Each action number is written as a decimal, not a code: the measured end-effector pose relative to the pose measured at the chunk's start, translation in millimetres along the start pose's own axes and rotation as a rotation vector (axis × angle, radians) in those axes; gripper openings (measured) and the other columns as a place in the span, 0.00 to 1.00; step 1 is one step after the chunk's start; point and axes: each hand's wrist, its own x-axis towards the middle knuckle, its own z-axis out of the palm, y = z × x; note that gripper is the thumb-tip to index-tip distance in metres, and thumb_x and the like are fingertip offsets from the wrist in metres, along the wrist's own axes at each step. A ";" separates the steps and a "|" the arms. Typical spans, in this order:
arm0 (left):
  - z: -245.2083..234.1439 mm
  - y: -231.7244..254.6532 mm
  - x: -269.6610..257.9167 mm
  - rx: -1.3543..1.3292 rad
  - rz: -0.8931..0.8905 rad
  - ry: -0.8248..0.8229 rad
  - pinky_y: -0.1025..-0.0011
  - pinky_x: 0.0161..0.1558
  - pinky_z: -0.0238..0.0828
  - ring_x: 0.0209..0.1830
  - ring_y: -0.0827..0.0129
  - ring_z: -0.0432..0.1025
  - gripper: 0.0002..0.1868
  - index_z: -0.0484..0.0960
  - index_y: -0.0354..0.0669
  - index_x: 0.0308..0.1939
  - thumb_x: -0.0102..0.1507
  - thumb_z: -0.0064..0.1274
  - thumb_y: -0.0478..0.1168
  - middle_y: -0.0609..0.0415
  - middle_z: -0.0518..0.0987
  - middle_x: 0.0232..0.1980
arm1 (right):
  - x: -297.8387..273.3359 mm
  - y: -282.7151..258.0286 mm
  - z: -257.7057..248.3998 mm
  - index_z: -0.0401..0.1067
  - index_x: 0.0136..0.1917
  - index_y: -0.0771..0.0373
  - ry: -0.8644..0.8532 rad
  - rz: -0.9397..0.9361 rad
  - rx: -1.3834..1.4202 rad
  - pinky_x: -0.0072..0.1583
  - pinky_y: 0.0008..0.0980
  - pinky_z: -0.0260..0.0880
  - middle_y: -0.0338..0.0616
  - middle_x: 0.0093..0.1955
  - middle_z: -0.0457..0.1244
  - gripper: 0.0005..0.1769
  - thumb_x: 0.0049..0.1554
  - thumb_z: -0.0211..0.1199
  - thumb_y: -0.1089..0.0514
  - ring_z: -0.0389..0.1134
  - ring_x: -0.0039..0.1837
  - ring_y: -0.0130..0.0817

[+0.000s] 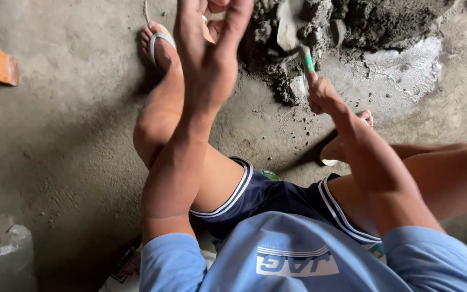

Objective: Mixing a pile of cement mortar on a concrete floor using a hand trowel

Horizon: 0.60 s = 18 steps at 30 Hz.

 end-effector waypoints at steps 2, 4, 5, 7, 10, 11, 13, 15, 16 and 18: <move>7.3 15.2 -3.6 0.212 0.066 -0.082 0.73 0.47 0.73 0.46 0.71 0.76 0.16 0.68 0.52 0.48 0.70 0.47 0.57 0.59 0.78 0.47 | -39.1 0.5 -25.8 0.49 0.33 0.51 -0.019 0.039 0.041 0.28 0.31 0.49 0.37 0.26 0.52 0.29 0.68 0.46 0.33 0.51 0.25 0.28; 9.0 15.8 -3.5 0.193 0.075 -0.114 0.73 0.45 0.74 0.45 0.71 0.76 0.16 0.67 0.50 0.47 0.70 0.47 0.56 0.58 0.77 0.45 | -41.2 11.3 -56.1 0.54 0.35 0.53 -0.099 -0.010 -0.041 0.26 0.32 0.50 0.37 0.27 0.53 0.29 0.71 0.45 0.35 0.50 0.24 0.29; 9.2 15.4 -4.7 0.185 0.074 -0.150 0.74 0.44 0.75 0.44 0.71 0.76 0.15 0.67 0.49 0.46 0.70 0.46 0.55 0.58 0.77 0.44 | -42.6 19.2 -69.2 0.60 0.37 0.56 -0.192 -0.052 -0.122 0.24 0.32 0.51 0.37 0.28 0.55 0.29 0.74 0.44 0.37 0.50 0.24 0.29; 10.4 16.2 -6.6 0.151 0.067 -0.157 0.75 0.44 0.74 0.42 0.72 0.75 0.15 0.66 0.49 0.45 0.70 0.46 0.54 0.58 0.76 0.43 | -67.2 7.2 -89.9 0.66 0.48 0.60 -0.103 -0.143 -0.255 0.27 0.31 0.54 0.40 0.33 0.58 0.24 0.74 0.46 0.39 0.53 0.28 0.30; 11.1 11.6 -12.1 0.133 0.072 -0.153 0.75 0.44 0.75 0.40 0.72 0.75 0.14 0.67 0.48 0.45 0.71 0.46 0.53 0.58 0.75 0.42 | -54.0 18.6 -122.7 0.73 0.53 0.64 0.103 -0.436 -0.537 0.25 0.29 0.53 0.43 0.35 0.62 0.24 0.74 0.50 0.41 0.54 0.27 0.29; 11.5 10.4 -13.5 0.147 0.108 -0.163 0.74 0.44 0.76 0.40 0.71 0.75 0.14 0.67 0.48 0.46 0.71 0.45 0.53 0.58 0.76 0.42 | -42.0 26.3 -134.5 0.74 0.48 0.62 0.233 -0.657 -0.656 0.21 0.28 0.50 0.41 0.32 0.63 0.25 0.75 0.53 0.41 0.53 0.23 0.26; 11.2 14.5 -13.6 0.173 0.110 -0.163 0.74 0.43 0.76 0.39 0.71 0.76 0.13 0.67 0.49 0.46 0.71 0.45 0.52 0.59 0.76 0.42 | -50.9 10.2 -146.1 0.69 0.55 0.67 0.225 -0.682 -0.594 0.26 0.34 0.62 0.54 0.42 0.66 0.18 0.73 0.55 0.48 0.63 0.30 0.35; 11.6 17.3 -11.5 0.204 0.121 -0.178 0.74 0.43 0.75 0.38 0.72 0.76 0.12 0.67 0.49 0.46 0.71 0.45 0.52 0.61 0.76 0.41 | -38.6 1.7 -155.1 0.63 0.62 0.72 0.222 -0.708 -0.515 0.31 0.40 0.74 0.67 0.51 0.69 0.17 0.71 0.58 0.54 0.74 0.36 0.44; 11.7 16.8 -9.7 0.208 0.122 -0.176 0.75 0.42 0.76 0.38 0.73 0.76 0.13 0.67 0.50 0.45 0.71 0.45 0.53 0.62 0.76 0.41 | -21.2 0.9 -158.9 0.60 0.59 0.68 0.304 -0.704 -0.545 0.29 0.38 0.67 0.59 0.47 0.65 0.16 0.69 0.57 0.53 0.65 0.34 0.40; 12.4 16.1 -6.9 0.217 0.129 -0.171 0.75 0.42 0.76 0.39 0.74 0.76 0.13 0.67 0.50 0.45 0.71 0.44 0.53 0.62 0.76 0.41 | 6.7 -7.6 -161.7 0.56 0.57 0.65 0.386 -0.707 -0.572 0.26 0.36 0.59 0.51 0.43 0.61 0.16 0.68 0.56 0.52 0.56 0.32 0.36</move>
